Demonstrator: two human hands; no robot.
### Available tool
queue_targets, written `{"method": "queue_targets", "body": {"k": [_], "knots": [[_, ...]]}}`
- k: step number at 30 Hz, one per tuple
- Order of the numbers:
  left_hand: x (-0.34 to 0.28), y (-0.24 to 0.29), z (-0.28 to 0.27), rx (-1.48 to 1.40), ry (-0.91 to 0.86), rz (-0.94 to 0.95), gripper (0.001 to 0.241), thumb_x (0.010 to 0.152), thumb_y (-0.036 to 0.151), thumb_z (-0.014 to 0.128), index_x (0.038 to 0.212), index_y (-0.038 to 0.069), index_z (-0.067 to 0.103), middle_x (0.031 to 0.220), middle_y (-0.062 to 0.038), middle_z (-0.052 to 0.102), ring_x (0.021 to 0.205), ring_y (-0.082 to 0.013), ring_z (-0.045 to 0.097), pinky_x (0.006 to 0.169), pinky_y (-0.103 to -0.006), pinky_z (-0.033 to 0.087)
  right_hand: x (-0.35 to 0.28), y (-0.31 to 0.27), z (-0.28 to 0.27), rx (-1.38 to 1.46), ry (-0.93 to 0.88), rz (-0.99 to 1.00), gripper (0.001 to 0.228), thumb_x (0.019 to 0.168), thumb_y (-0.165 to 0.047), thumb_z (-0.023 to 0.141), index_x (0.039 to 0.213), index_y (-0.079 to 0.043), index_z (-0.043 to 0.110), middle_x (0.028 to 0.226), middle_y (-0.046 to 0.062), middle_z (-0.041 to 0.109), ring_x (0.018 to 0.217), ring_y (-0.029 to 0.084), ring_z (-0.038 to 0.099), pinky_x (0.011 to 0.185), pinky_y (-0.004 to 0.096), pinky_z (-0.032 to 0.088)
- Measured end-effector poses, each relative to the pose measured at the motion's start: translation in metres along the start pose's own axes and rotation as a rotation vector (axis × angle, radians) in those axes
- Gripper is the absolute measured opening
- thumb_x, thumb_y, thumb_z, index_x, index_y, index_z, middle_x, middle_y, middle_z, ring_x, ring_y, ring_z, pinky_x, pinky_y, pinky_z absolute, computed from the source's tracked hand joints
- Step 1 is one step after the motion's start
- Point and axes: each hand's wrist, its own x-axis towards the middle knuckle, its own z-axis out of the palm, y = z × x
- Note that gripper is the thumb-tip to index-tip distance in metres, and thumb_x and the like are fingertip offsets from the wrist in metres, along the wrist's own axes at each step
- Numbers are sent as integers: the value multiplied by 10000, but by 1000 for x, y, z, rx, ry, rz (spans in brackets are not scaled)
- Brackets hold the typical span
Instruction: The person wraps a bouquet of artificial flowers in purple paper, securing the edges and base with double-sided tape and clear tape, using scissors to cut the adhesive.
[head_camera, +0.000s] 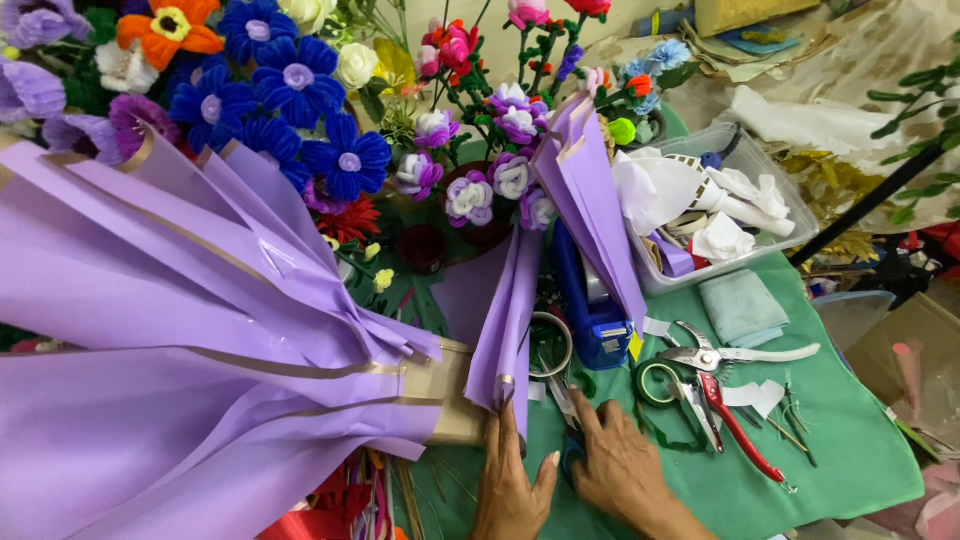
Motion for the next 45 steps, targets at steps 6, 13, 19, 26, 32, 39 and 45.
{"method": "queue_targets", "body": {"k": [6, 13, 19, 26, 32, 39, 45], "knots": [[-8, -11, 17, -5, -20, -50, 964, 909, 275, 741, 1606, -8, 138, 1658, -284, 190, 1529, -444, 234, 1204, -462, 307, -3, 1, -1, -6, -53, -16, 887, 816, -394, 645, 1594, -362, 221, 1113, 94, 520, 1006, 360, 620, 829, 525, 569], [-5, 0, 13, -21, -5, -94, 997, 880, 219, 747, 1613, 8, 104, 1684, -248, 154, 1552, -414, 195, 1217, -445, 299, -5, -8, -8, 23, -77, -15, 674, 858, -324, 550, 1501, -454, 395, 1127, 97, 522, 982, 380, 636, 787, 537, 558], [-6, 4, 8, -23, -57, -185, 1008, 895, 248, 740, 1625, 53, 73, 1698, -214, 131, 1557, -393, 181, 1203, -437, 317, -6, -7, -13, 62, -118, 23, 894, 849, -376, 588, 1631, -381, 155, 1180, 79, 540, 1079, 358, 612, 871, 539, 557], [-4, 8, 2, -71, -82, -169, 974, 938, 261, 717, 1618, 31, 60, 1694, -237, 98, 1562, -415, 146, 1215, -461, 290, -33, 30, -53, 102, -163, 6, 810, 752, -388, 613, 1513, -403, 334, 1172, -30, 678, 1077, 233, 695, 844, 456, 602], [-4, 8, 1, -80, -106, -236, 986, 930, 280, 704, 1626, 71, 38, 1693, -221, 118, 1555, -401, 182, 1200, -462, 334, -53, 120, -103, 94, -171, 305, 853, 710, -376, 722, 1455, -626, 388, 1176, -161, 783, 867, 162, 800, 849, 338, 608], [0, 23, -7, -86, -95, -226, 1019, 909, 222, 730, 1624, 84, 17, 1702, -221, 78, 1560, -405, 173, 1207, -461, 329, 20, 170, -124, -146, -49, 142, 799, 765, -292, 669, 1513, -373, 402, 1344, 74, 680, 1173, 284, 684, 965, 460, 560], [3, 33, -12, -85, -116, -291, 1017, 923, 221, 731, 1631, 136, 6, 1718, -178, 46, 1573, -379, 140, 1206, -462, 333, 55, 158, -106, -212, -78, 44, 767, 829, -305, 577, 1557, -379, 346, 1197, 68, 677, 1223, 249, 588, 1067, 493, 465]]}}
